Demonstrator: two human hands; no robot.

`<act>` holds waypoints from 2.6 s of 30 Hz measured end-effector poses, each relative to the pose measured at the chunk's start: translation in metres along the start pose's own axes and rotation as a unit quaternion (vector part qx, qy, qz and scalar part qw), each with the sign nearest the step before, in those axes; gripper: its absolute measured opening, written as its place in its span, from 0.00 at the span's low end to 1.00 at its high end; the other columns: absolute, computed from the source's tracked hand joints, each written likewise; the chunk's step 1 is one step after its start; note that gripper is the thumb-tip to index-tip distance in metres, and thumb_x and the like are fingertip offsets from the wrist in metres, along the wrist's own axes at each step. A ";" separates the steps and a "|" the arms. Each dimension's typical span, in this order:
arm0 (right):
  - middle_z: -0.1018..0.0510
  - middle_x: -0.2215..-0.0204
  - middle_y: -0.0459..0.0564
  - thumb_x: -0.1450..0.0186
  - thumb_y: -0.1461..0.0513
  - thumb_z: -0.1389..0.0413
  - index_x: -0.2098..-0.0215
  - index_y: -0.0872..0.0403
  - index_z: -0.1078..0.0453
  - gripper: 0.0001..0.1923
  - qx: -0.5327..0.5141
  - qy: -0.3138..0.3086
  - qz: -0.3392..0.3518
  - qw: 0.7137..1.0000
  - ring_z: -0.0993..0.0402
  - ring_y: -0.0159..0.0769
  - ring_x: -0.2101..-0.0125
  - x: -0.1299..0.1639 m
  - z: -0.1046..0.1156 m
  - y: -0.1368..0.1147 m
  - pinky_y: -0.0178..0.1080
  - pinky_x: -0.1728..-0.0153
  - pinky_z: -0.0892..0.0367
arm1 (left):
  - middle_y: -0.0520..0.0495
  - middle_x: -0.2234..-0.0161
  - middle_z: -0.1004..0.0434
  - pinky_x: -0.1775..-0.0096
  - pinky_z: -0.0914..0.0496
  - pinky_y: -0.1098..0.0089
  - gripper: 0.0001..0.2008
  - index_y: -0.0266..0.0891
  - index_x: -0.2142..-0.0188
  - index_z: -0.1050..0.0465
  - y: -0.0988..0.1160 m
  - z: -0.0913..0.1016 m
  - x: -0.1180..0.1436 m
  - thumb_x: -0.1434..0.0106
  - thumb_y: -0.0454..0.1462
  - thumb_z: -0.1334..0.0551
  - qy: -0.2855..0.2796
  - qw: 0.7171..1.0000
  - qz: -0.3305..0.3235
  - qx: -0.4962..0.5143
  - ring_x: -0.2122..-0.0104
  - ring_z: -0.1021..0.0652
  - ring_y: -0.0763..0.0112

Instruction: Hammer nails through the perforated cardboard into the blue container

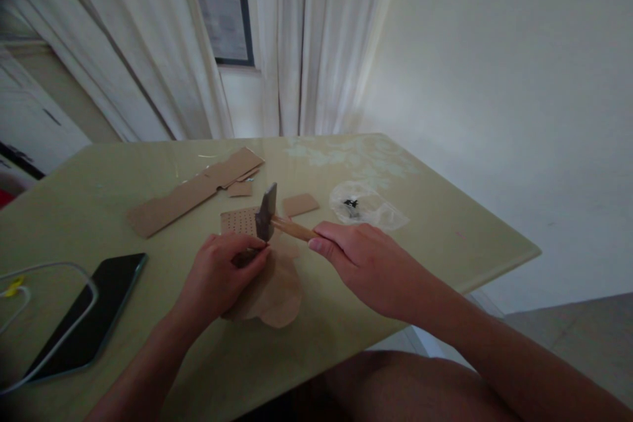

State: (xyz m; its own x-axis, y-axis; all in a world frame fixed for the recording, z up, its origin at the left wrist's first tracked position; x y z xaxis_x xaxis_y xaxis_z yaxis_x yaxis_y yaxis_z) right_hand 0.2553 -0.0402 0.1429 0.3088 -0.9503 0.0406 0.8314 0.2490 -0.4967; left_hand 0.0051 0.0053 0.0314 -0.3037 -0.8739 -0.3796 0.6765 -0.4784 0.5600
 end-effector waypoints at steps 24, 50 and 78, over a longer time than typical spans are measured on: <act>0.17 0.64 0.49 0.17 0.51 0.53 0.60 0.50 0.24 0.20 -0.003 -0.029 -0.001 1.000 0.22 0.41 0.62 -0.001 -0.001 0.001 0.43 0.60 0.38 | 0.49 0.67 0.12 0.58 0.28 0.59 0.05 0.46 0.65 0.15 0.003 0.003 -0.002 0.32 0.37 0.31 -0.007 1.000 0.011 0.009 0.64 0.17 0.59; 0.17 0.67 0.47 0.18 0.49 0.52 0.60 0.49 0.24 0.21 -0.008 0.021 0.009 1.000 0.21 0.41 0.64 0.001 0.000 0.000 0.42 0.62 0.38 | 0.47 0.60 0.16 0.53 0.28 0.59 0.09 0.44 0.65 0.17 0.000 0.000 -0.002 0.28 0.39 0.34 -0.039 0.997 0.017 0.066 0.57 0.19 0.58; 0.14 0.63 0.50 0.18 0.49 0.52 0.55 0.49 0.21 0.21 0.017 0.020 0.014 1.000 0.20 0.41 0.63 0.001 -0.002 0.001 0.42 0.62 0.37 | 0.47 0.60 0.16 0.55 0.29 0.60 0.09 0.46 0.65 0.15 0.000 -0.001 -0.003 0.29 0.40 0.34 -0.042 0.996 0.036 0.076 0.56 0.18 0.58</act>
State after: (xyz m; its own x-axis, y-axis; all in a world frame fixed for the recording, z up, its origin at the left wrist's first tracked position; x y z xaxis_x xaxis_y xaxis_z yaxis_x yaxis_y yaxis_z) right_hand 0.2558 -0.0407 0.1406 0.3144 -0.9492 -0.0087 0.8384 0.2820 -0.4665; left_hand 0.0072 0.0081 0.0320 -0.3169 -0.9078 -0.2746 0.5919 -0.4155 0.6907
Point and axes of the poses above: each hand's wrist, its own x-axis away from the middle knuckle, its own z-axis out of the back of the hand, y = z × x, the point moved 1 cm from there along -x, towards the middle knuckle
